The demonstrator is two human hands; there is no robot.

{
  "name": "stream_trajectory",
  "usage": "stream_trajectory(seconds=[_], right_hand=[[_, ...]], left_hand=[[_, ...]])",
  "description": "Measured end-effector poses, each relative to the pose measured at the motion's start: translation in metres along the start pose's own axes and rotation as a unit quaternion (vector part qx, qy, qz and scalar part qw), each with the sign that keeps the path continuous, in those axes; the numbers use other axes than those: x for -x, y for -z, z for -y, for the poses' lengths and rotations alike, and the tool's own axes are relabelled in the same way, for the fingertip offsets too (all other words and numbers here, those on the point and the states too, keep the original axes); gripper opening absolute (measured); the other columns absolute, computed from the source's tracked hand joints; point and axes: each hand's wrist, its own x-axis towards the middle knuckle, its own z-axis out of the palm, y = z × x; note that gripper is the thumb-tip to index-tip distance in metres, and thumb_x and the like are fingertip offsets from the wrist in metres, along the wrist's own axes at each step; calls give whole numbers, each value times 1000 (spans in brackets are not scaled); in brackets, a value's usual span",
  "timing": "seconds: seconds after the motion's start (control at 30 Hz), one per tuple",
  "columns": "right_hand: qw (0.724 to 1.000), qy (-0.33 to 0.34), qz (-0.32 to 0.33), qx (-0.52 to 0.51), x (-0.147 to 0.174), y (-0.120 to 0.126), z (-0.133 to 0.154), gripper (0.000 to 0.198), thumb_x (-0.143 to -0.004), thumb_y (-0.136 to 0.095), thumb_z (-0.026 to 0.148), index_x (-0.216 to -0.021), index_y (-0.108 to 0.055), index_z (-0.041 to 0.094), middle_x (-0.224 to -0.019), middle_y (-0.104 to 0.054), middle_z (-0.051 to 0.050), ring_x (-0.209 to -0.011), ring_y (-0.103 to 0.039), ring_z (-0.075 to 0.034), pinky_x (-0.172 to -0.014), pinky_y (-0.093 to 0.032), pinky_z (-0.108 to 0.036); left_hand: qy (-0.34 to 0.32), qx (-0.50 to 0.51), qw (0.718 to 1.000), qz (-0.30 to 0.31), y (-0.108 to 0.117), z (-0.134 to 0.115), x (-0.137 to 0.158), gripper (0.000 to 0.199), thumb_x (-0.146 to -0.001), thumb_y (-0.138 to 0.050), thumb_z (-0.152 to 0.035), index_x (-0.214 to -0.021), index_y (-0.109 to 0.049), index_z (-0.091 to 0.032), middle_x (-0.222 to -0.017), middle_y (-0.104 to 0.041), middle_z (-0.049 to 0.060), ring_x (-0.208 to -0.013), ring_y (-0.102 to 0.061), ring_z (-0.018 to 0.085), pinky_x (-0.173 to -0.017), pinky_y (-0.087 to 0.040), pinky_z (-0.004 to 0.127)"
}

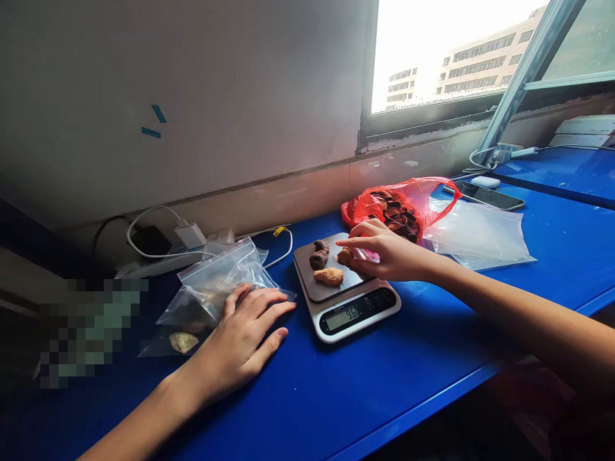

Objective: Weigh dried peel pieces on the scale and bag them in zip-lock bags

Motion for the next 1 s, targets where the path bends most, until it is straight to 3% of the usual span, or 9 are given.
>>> stream_trajectory(seconds=[0.23,0.4,0.53,0.67,0.73,1.0], right_hand=[[1000,-10,10,1,-1,-3,-7,13,-92,-67,31,-96,-74,20,-102,-66,-12,-104,-57,-26,-94,-49,-44],[1000,-6,-18,1,-4,0,-6,14,-86,-74,33,-86,-68,20,-95,-69,-9,-99,-60,-26,-89,-50,-44],[992,-16,-126,-8,0,22,-5,6,-88,-69,26,-92,-65,23,-94,-73,-5,-91,-66,-23,-83,-53,-42],[952,-126,-278,4,10,46,-26,12,-87,-68,28,-98,-67,24,-94,-75,-6,-85,-71,-23,-72,-57,-37],[933,-171,-316,33,14,52,-43,10,-86,-68,29,-94,-69,23,-89,-75,-5,-81,-73,-22,-69,-58,-36],[949,-213,-221,79,22,51,-94,23,-76,-60,16,-89,-77,24,-92,-79,-6,-84,-74,-24,-75,-58,-37]], left_hand=[[18,2,1000,-13,2,-8,-1,34,-102,-43,-30,-131,-61,-30,-136,-64,7,-128,-57,28,-121,-19,60],[6,10,1000,-5,1,-5,0,34,-103,-43,-31,-133,-58,-30,-136,-63,7,-129,-56,28,-122,-16,60],[10,12,1000,-10,1,-6,0,34,-103,-42,-30,-133,-58,-30,-137,-63,7,-130,-56,27,-122,-15,59],[16,15,1000,-16,1,-9,0,33,-102,-42,-28,-132,-58,-30,-136,-64,6,-130,-56,26,-122,-15,59],[15,17,1000,-18,1,-9,0,33,-103,-43,-28,-132,-58,-30,-136,-63,6,-130,-56,26,-122,-15,59],[9,6,999,-31,-1,-6,0,33,-102,-44,-28,-131,-59,-31,-135,-64,5,-127,-58,27,-122,-17,57]])
